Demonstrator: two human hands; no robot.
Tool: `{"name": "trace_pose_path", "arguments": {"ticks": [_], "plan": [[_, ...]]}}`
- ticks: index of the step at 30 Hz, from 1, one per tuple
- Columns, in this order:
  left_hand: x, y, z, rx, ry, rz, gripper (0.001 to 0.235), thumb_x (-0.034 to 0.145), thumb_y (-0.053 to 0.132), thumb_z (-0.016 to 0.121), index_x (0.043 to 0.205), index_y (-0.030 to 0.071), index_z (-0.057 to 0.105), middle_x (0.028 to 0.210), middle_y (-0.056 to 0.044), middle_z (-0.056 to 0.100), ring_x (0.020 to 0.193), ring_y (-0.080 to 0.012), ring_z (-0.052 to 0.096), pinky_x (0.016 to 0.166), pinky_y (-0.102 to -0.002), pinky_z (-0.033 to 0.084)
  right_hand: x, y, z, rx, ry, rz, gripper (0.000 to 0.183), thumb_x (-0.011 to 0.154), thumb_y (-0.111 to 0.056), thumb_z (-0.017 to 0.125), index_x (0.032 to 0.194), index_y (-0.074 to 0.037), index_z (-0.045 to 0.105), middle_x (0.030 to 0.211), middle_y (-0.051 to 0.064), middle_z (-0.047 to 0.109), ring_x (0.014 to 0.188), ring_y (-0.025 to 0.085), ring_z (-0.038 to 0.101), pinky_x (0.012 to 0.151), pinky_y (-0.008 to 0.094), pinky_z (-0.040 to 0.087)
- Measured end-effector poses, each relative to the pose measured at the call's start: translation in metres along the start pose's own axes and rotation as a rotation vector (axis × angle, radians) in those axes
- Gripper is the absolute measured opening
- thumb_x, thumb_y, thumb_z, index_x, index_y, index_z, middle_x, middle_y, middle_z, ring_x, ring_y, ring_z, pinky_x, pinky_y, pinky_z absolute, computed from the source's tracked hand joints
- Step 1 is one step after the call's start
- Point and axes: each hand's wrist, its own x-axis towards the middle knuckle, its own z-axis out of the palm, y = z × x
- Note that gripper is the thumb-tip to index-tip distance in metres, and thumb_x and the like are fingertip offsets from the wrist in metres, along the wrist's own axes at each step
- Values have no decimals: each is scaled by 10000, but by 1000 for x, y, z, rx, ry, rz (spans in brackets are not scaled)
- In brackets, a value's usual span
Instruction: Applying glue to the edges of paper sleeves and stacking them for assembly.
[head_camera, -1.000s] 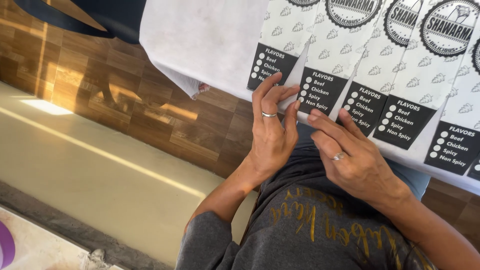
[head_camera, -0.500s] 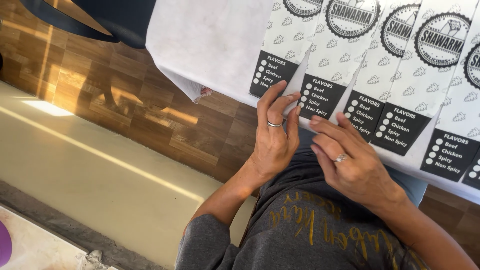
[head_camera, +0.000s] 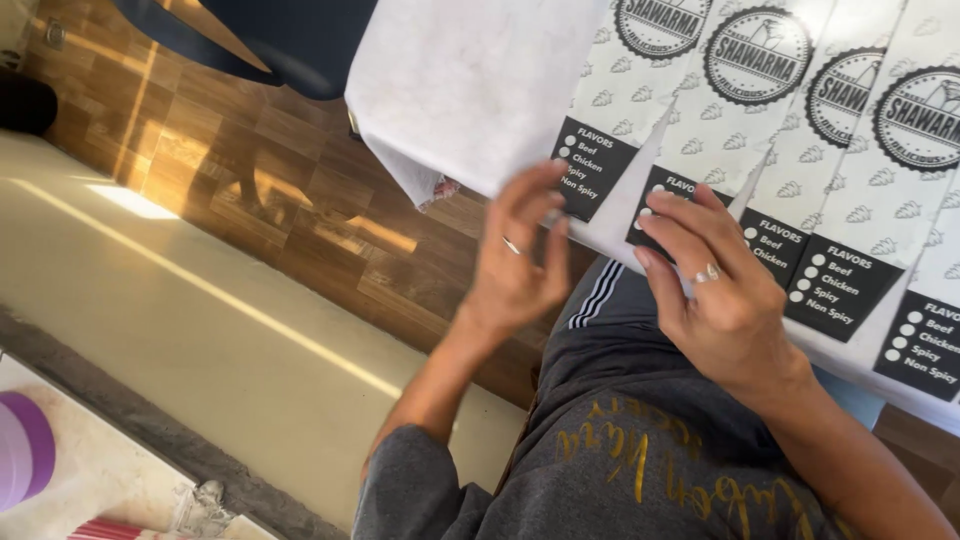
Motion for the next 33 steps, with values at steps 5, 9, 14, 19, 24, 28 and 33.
{"name": "trace_pose_path", "arguments": {"ticks": [5,9,14,19,24,28,33], "plan": [[26,-14,-53,-166,-371,-122,364,1126,72,577,1442,85,397,1630,-174,315,1509,-354,499,1319,-520,468,15,3,36,58,31,14,254,966,67,764,1159,163,630,1300,319,588,1205,437,628,1181,556,475],[29,-17,-55,-159,-412,-82,323,1104,14,602,1381,21,436,1569,-230,362,1431,-370,576,1269,-496,510,7,2,48,4,29,33,232,970,88,753,1158,130,625,1274,284,621,1197,397,640,1165,567,502],[21,-30,-45,-275,-363,42,183,1081,-33,642,1237,-18,547,1543,-256,313,1350,-447,638,1181,-521,628,-2,6,47,-42,48,45,199,990,74,754,1133,110,619,1248,271,640,1150,400,665,1126,559,544],[13,-39,-46,-269,-395,6,274,1055,-109,701,1224,98,640,1585,-175,303,1385,-401,637,1209,-509,584,-8,9,46,-43,65,8,127,984,93,752,1076,77,666,1244,287,637,1113,402,675,1143,572,529],[12,-42,-47,-311,-413,-2,247,1050,-130,687,1220,48,671,1601,-192,275,1413,-395,606,1243,-526,564,-8,9,45,-65,52,-3,105,968,95,776,1046,75,709,1253,300,651,1105,424,685,1147,569,520],[14,-40,-44,-275,-380,15,249,1032,-114,718,1218,10,607,1554,-222,315,1364,-408,638,1169,-488,621,-2,5,41,-83,55,-53,69,971,117,742,1011,151,698,1192,324,669,1097,402,689,1125,578,524],[17,-38,-44,-278,-402,-2,156,1049,-111,667,1156,-37,580,1530,-213,304,1363,-417,618,1103,-462,669,-1,8,41,-152,40,-90,53,997,120,683,954,148,696,1179,309,692,1076,366,707,1132,576,484]]}}
